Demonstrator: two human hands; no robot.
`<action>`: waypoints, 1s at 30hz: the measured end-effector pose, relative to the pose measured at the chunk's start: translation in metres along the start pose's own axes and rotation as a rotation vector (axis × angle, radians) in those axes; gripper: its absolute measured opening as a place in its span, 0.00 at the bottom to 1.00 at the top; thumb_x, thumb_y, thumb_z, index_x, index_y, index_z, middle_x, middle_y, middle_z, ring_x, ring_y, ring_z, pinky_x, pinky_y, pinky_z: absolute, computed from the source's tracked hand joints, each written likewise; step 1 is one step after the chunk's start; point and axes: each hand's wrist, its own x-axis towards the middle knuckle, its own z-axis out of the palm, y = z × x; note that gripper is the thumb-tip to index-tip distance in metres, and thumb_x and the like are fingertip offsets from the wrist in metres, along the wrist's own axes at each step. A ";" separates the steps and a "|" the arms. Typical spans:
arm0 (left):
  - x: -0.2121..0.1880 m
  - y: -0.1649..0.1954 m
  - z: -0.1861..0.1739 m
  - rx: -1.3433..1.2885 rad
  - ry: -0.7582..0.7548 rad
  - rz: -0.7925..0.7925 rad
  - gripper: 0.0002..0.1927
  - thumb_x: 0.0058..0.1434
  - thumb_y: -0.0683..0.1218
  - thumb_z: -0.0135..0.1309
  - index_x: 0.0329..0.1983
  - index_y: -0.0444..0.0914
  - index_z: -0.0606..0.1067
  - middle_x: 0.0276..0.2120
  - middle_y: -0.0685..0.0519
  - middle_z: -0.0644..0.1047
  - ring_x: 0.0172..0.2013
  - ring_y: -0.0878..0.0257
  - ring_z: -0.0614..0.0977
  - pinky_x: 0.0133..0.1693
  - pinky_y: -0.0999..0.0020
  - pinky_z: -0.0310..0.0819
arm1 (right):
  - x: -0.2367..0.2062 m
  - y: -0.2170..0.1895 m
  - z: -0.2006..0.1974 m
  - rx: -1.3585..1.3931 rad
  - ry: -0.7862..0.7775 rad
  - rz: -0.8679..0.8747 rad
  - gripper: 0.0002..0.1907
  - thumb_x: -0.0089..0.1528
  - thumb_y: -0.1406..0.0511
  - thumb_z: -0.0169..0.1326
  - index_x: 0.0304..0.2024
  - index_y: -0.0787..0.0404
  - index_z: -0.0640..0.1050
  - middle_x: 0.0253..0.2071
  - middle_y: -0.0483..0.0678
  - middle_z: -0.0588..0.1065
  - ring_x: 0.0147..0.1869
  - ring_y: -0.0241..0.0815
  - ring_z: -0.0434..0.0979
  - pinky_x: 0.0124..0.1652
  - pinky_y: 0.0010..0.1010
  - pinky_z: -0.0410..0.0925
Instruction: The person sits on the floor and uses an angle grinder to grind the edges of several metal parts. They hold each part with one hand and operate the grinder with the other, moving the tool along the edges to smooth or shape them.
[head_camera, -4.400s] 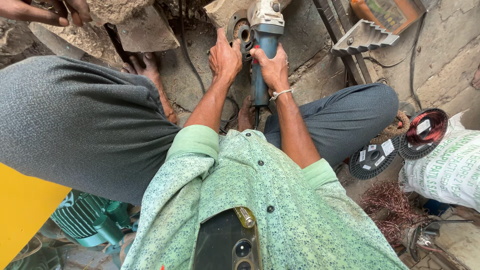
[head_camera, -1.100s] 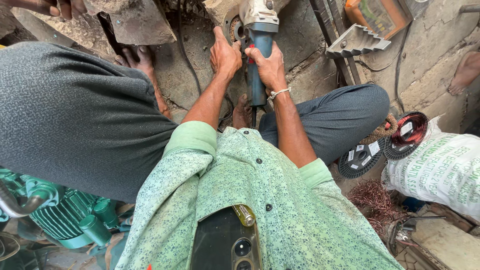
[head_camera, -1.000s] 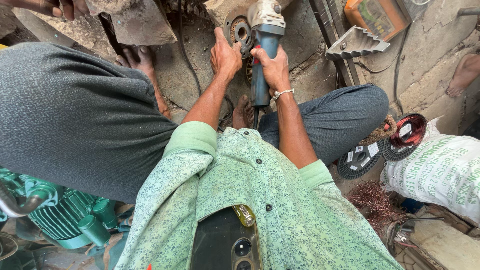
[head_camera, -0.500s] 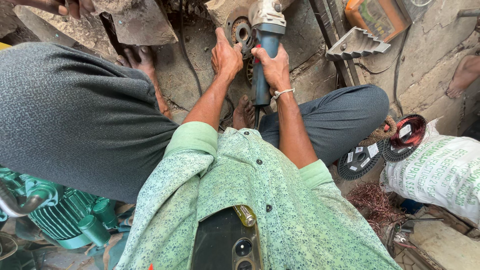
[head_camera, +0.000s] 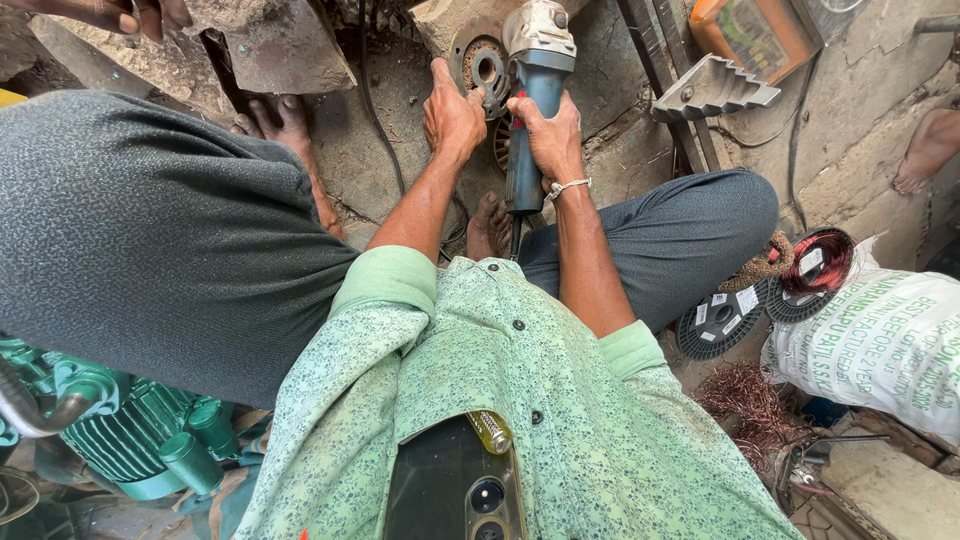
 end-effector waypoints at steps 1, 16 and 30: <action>0.000 -0.001 0.000 -0.008 0.003 0.011 0.32 0.61 0.46 0.61 0.62 0.37 0.57 0.47 0.37 0.80 0.48 0.41 0.83 0.49 0.46 0.75 | 0.001 0.002 0.000 0.004 -0.007 0.001 0.28 0.51 0.57 0.63 0.48 0.64 0.71 0.33 0.50 0.76 0.25 0.40 0.80 0.24 0.33 0.76; 0.000 -0.002 0.003 -0.060 0.023 -0.009 0.28 0.61 0.46 0.62 0.57 0.38 0.60 0.45 0.38 0.80 0.48 0.40 0.83 0.48 0.45 0.75 | -0.001 0.016 -0.005 0.013 0.025 -0.003 0.24 0.53 0.59 0.65 0.45 0.65 0.74 0.34 0.50 0.77 0.25 0.39 0.79 0.24 0.31 0.76; -0.005 0.001 -0.002 -0.034 0.022 -0.039 0.32 0.61 0.47 0.62 0.62 0.38 0.58 0.46 0.36 0.80 0.49 0.38 0.81 0.51 0.45 0.73 | 0.001 0.018 -0.001 -0.121 0.010 -0.104 0.26 0.54 0.57 0.65 0.49 0.65 0.74 0.37 0.49 0.78 0.32 0.39 0.82 0.30 0.31 0.77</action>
